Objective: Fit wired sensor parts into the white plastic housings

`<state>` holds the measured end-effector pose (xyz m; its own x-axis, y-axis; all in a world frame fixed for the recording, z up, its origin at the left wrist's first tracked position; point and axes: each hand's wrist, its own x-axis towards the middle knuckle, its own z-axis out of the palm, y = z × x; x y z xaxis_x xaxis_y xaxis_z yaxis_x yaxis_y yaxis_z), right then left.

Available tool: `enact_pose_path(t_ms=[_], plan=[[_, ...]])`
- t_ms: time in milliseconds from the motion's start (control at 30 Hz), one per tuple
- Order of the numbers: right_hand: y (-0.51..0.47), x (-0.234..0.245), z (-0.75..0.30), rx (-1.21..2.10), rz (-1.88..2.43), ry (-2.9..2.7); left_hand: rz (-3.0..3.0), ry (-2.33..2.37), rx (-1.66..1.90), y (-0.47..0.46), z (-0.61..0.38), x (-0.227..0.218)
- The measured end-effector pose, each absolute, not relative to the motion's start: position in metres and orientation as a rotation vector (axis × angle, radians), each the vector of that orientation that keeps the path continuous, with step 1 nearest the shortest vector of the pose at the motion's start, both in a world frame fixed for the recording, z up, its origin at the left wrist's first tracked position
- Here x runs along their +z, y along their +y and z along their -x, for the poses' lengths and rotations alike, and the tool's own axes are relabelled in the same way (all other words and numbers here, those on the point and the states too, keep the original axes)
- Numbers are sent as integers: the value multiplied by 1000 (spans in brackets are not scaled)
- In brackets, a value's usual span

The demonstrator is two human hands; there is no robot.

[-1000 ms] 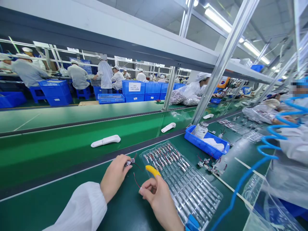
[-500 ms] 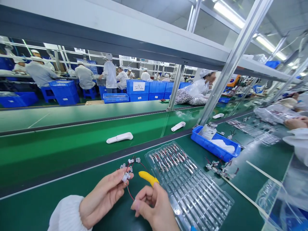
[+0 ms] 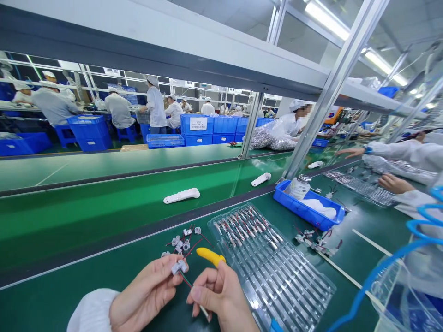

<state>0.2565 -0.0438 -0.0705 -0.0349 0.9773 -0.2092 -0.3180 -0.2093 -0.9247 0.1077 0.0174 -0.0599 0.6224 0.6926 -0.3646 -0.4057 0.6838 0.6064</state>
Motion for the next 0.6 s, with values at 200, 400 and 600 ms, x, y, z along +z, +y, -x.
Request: enact_pose_path(t_ms=[200, 400, 600], plan=[[-41, -75, -257, 1466, 1136, -873, -973, 814, 709, 16, -108, -65], [-38, -85, -253, 1406, 1073, -917, -1289, 931, 848, 14, -107, -59], [-39, -79, -264, 994, 1331, -1049, -1371, 964, 863, 10, -107, -46]])
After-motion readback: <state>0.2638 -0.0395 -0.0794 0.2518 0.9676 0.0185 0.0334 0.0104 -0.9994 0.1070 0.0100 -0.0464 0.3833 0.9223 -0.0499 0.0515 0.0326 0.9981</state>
